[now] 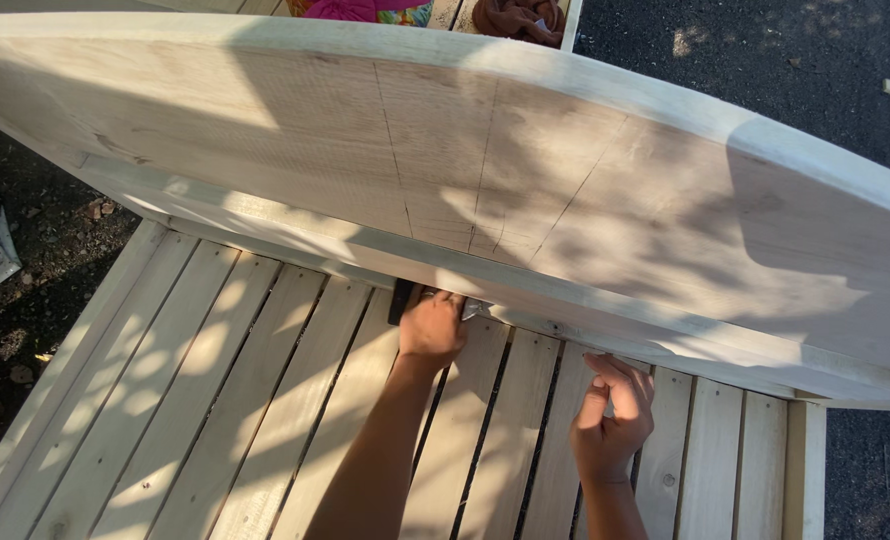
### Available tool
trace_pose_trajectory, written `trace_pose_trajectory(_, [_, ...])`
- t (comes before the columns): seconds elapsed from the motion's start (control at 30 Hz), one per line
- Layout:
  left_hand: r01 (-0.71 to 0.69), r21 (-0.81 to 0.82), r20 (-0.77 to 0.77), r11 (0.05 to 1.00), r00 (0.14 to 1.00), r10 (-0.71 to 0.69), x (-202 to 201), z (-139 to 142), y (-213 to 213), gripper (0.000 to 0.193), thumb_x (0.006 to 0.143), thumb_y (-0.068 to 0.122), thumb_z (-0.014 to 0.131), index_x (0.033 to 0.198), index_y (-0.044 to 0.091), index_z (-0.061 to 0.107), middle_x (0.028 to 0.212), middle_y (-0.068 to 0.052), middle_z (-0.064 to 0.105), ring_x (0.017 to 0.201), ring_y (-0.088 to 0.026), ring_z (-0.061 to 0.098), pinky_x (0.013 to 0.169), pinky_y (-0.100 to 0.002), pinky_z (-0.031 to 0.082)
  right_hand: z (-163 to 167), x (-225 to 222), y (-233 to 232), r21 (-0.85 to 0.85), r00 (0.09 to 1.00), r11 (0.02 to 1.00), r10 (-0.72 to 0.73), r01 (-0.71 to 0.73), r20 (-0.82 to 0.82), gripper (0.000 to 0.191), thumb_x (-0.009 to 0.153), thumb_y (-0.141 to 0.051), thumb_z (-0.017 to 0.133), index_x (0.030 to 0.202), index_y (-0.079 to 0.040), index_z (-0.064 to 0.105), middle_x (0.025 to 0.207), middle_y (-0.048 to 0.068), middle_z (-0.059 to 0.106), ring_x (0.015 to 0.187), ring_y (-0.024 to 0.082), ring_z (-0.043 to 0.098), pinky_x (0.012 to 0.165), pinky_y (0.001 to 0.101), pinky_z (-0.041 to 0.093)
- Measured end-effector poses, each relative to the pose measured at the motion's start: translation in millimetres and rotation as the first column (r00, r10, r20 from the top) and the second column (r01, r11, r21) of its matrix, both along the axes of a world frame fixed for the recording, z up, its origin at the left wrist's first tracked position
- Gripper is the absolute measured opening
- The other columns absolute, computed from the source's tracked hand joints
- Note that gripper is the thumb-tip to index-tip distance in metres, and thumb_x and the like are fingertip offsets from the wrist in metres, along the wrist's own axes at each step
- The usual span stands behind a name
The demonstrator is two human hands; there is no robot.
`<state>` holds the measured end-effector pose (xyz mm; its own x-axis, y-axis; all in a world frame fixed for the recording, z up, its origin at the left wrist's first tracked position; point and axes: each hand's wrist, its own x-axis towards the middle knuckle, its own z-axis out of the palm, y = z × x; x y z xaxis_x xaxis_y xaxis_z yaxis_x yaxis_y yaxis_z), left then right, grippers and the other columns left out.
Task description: The person sands a wooden bench outdoors, using a sanding block by hand to smooth the backrest rail, edges, and slatted seat. They work around the bench, sanding different sections one after another and steadying the bench with their free hand.
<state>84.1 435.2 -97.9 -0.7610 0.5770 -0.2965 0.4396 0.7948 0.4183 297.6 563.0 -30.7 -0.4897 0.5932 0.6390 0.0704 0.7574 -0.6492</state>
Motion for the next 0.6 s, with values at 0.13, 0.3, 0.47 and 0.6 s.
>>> trace_pose_trajectory(0.13, [-0.116,0.042,-0.296,0.992,0.947,0.123,-64,-6,-87,0.044,0.098,0.028,0.050,0.140,0.020,0.062,0.145,-0.004,0.061,0.137,-0.025,0.053,0.131,-0.053,0.022,-9,6,-5,-0.070,0.998,0.996,0.058,-0.056,0.020,0.026,0.094,0.007,0.052,0.109,-0.005,0.070,0.103,0.008,0.073,0.091,0.021,0.065,0.081,0.0311,0.051])
trace_pose_trajectory(0.3, [-0.050,0.099,-0.561,0.994,0.822,0.097,-11,-28,-50,0.073,0.076,0.025,0.060,0.147,0.015,0.047,0.157,-0.011,0.041,0.148,-0.032,0.029,0.118,-0.057,0.020,-18,8,-25,-0.077,0.997,0.994,0.074,-0.072,0.029,0.023,0.096,0.010,0.055,0.106,-0.005,0.069,0.101,0.008,0.074,0.092,0.021,0.067,0.083,0.0314,0.052])
trace_pose_trajectory(0.47, [0.168,0.283,-0.382,0.944,0.923,-0.050,87,-17,50,0.065,0.088,0.021,0.061,0.151,0.017,0.048,0.162,-0.005,0.044,0.156,-0.030,0.029,0.126,-0.055,0.021,-13,-3,-41,-0.104,0.988,0.986,0.140,-0.134,0.058,0.024,0.094,0.010,0.054,0.106,-0.003,0.071,0.098,0.009,0.074,0.094,0.023,0.068,0.084,0.0323,0.055])
trace_pose_trajectory(0.6, [0.214,0.374,-0.335,0.902,0.938,-0.084,83,-13,59,0.060,0.088,0.021,0.059,0.148,0.013,0.055,0.153,-0.008,0.051,0.150,-0.028,0.037,0.125,-0.053,0.022,-4,-19,-40,-0.097,0.987,0.982,0.161,-0.161,-0.011,0.023,0.098,0.006,0.053,0.109,-0.002,0.071,0.097,0.009,0.074,0.095,0.022,0.068,0.086,0.0338,0.054])
